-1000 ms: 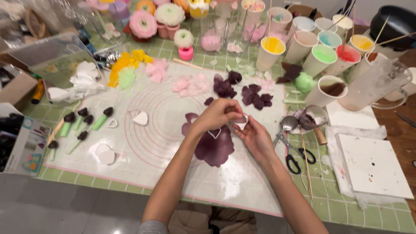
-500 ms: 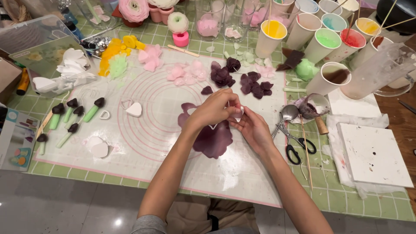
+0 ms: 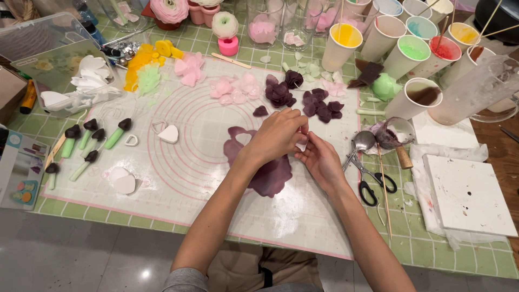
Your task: Cutting heart-shaped wax pieces from a sheet and attaching them to a core to create decorative wax flowers.
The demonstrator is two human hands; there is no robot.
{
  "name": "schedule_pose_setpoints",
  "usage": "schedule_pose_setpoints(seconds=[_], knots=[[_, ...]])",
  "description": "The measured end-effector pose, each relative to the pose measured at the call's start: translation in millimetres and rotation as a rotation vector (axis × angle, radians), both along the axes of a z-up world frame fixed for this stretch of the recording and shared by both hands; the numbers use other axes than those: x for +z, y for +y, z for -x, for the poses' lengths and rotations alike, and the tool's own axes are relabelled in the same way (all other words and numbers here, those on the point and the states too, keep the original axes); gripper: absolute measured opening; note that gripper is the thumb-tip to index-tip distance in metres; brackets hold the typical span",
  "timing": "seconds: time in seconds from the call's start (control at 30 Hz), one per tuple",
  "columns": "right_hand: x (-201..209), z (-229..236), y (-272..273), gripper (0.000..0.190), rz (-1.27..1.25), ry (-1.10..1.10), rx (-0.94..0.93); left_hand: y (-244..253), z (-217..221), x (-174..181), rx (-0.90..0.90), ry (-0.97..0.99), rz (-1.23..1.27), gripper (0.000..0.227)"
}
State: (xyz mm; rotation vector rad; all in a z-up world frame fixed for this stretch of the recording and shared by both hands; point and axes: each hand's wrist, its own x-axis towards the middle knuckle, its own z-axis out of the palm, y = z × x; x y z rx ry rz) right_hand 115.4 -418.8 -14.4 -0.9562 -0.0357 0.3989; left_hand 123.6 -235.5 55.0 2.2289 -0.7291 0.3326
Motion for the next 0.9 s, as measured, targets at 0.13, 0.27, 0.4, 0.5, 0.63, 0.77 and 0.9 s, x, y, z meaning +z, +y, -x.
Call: schedule_pose_setpoints(seconds=[0.13,0.27,0.4,0.5,0.63,0.77,0.9], knots=[[-2,-3,-3,0.033,0.03,-0.003,-0.031,5,0,4,-0.067,0.024,0.051,0.016],[-1,-2,-4,0.033,0.056,-0.02,-0.029,5,-1,2,-0.127,0.16,0.021,0.014],[-6,-3,-4,0.033,0.044,-0.039,0.004,-1,-4,-10,-0.092,0.087,-0.055,0.015],[-5,-2,-3,0.031,0.03,-0.046,0.013,-3,-1,-7,-0.028,-0.003,-0.107,0.016],[-1,-1,-1,0.033,0.051,-0.033,0.003,-5,0,-9,0.012,-0.053,-0.142,0.019],[-5,-4,-5,0.033,0.013,-0.032,0.008,-7,-1,-12,0.027,-0.106,-0.147,0.019],[-7,-4,-5,0.032,-0.006,-0.014,-0.004,-8,-2,-14,0.034,-0.159,-0.15,0.019]])
